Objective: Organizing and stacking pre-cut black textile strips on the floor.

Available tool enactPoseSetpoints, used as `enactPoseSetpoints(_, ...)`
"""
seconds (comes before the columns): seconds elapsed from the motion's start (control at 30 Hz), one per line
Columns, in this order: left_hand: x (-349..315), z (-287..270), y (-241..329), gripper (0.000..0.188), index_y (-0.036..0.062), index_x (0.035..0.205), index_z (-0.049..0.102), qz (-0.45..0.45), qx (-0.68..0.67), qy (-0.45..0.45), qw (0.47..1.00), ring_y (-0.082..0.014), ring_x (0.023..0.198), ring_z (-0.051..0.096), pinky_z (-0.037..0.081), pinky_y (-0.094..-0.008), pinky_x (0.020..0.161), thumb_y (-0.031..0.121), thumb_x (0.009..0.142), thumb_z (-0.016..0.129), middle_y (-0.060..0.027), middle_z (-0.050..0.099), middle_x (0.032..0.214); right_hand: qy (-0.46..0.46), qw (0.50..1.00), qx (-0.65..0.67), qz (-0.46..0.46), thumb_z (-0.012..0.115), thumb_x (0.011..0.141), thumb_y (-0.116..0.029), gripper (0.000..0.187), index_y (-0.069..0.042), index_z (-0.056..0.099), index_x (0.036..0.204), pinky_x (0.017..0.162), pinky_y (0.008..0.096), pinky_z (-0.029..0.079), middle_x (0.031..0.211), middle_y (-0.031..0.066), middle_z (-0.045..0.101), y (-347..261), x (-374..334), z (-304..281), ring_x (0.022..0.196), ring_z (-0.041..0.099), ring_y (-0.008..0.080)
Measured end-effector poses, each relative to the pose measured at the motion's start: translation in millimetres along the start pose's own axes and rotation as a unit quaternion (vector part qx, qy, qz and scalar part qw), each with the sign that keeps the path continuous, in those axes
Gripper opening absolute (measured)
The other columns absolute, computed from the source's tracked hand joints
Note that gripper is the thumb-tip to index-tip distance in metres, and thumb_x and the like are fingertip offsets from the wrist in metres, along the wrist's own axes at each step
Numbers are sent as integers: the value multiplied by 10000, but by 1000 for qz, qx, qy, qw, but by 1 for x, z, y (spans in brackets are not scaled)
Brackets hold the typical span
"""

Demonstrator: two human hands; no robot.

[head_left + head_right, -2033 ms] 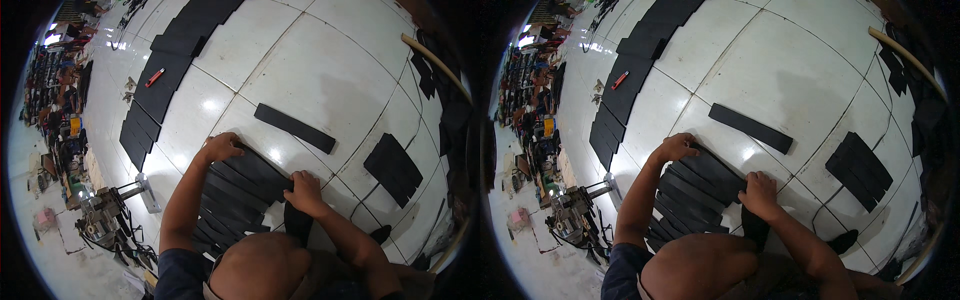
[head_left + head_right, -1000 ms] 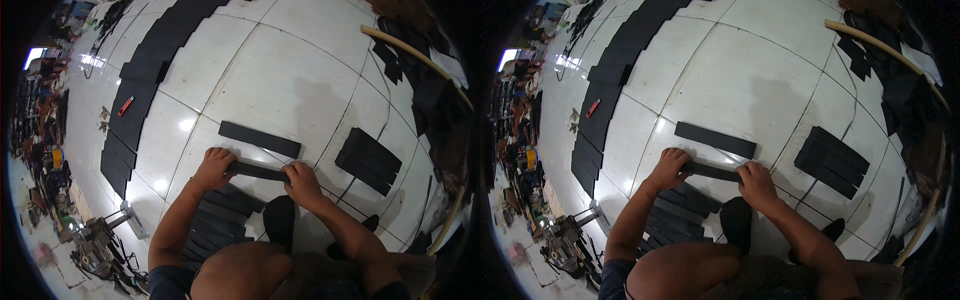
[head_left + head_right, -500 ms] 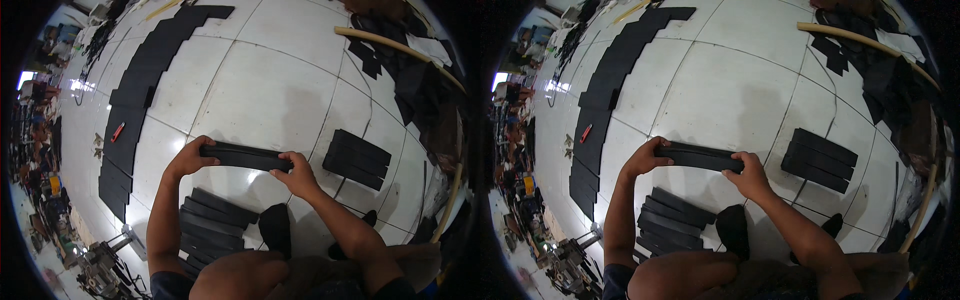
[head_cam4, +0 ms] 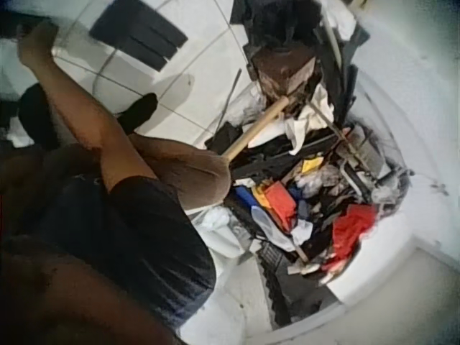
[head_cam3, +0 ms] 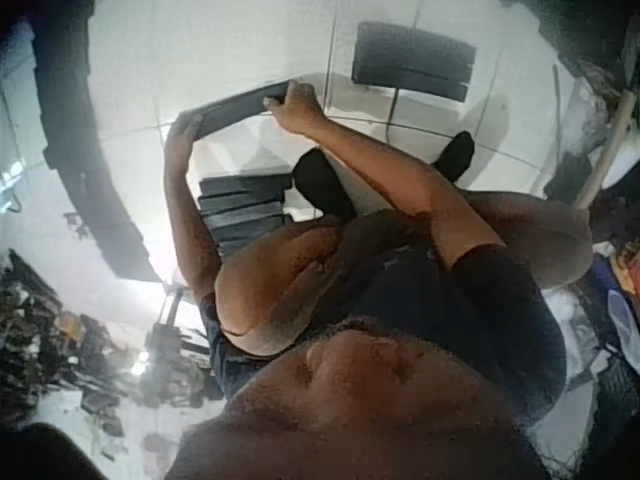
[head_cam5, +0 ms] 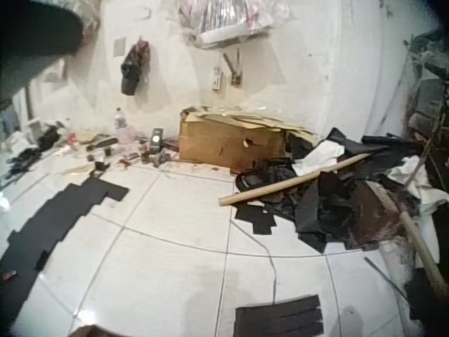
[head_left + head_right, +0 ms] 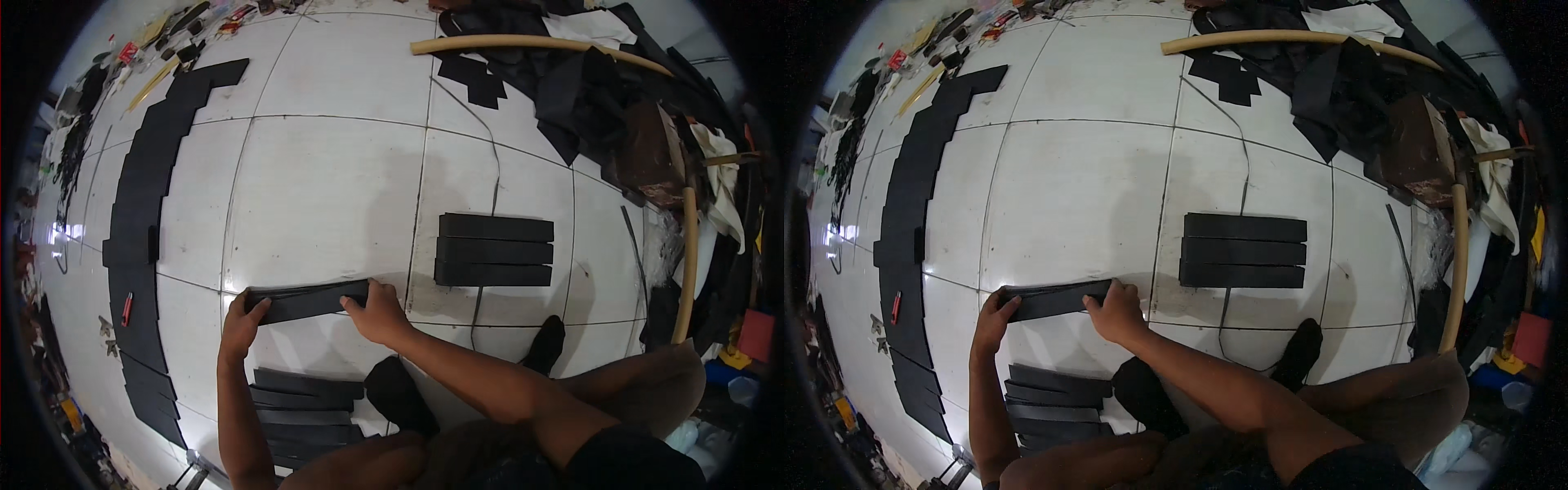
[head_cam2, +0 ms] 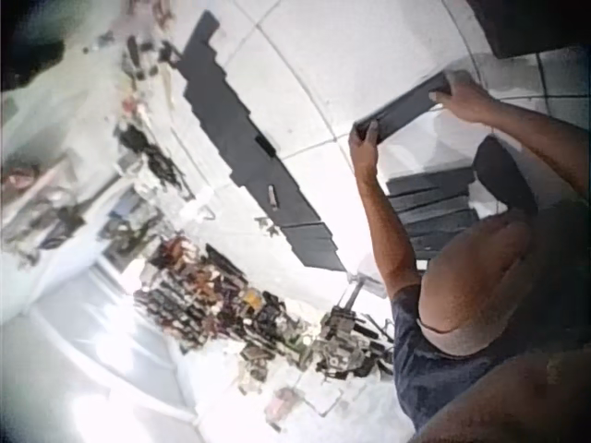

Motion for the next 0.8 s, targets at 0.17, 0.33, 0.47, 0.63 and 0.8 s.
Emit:
enactPoseSetpoints(0.17,-12,-2,5,828,-98,1404,334,-7,24,-41,999,-291,1155,546,440,-373,992,218,777,772,-237,547,1253,-44,994,102,18,766,768,-447,780,126,476,1210,875,380,497,1086,247,609,9,9,-9,997,622,336)
enactPoseSetpoints(0.33,-20,2,0,913,-78,1394,318,8,-6,-41,999,-285,1149,547,464,-362,963,152,686,848,-215,540,1234,-158,966,199,48,831,655,-431,756,76,543,1134,849,383,499,1033,233,618,12,19,-9,950,625,321)
enactPoseSetpoints(0.47,-18,15,-22,735,-37,1226,456,44,-30,-44,998,-251,1063,564,473,-351,918,139,650,877,-149,560,1135,-66,991,32,-109,847,696,-304,670,5,518,1192,864,352,476,1032,160,601,11,30,-28,957,588,227)
enactPoseSetpoints(0.63,-30,10,1,661,26,1107,511,238,87,97,963,-286,958,551,461,-373,853,160,593,904,-110,556,1033,-14,947,-8,-320,819,716,-226,631,-37,485,1217,873,435,455,1134,170,565,-28,24,-51,1001,572,331)
enactPoseSetpoints(0.8,-37,24,33,882,30,1311,454,298,243,90,919,-354,1085,500,409,-471,947,299,595,893,-172,522,1156,21,921,-114,-372,765,779,-215,599,-92,477,1290,1023,457,352,1242,126,544,-30,29,-53,1204,477,334)
Point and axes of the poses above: each hand's wrist, its own x-axis towards the middle knuckle, its own z-axis out of the palm, y = z × x, the point moved 7 cm from there along x, towards the middle knuckle
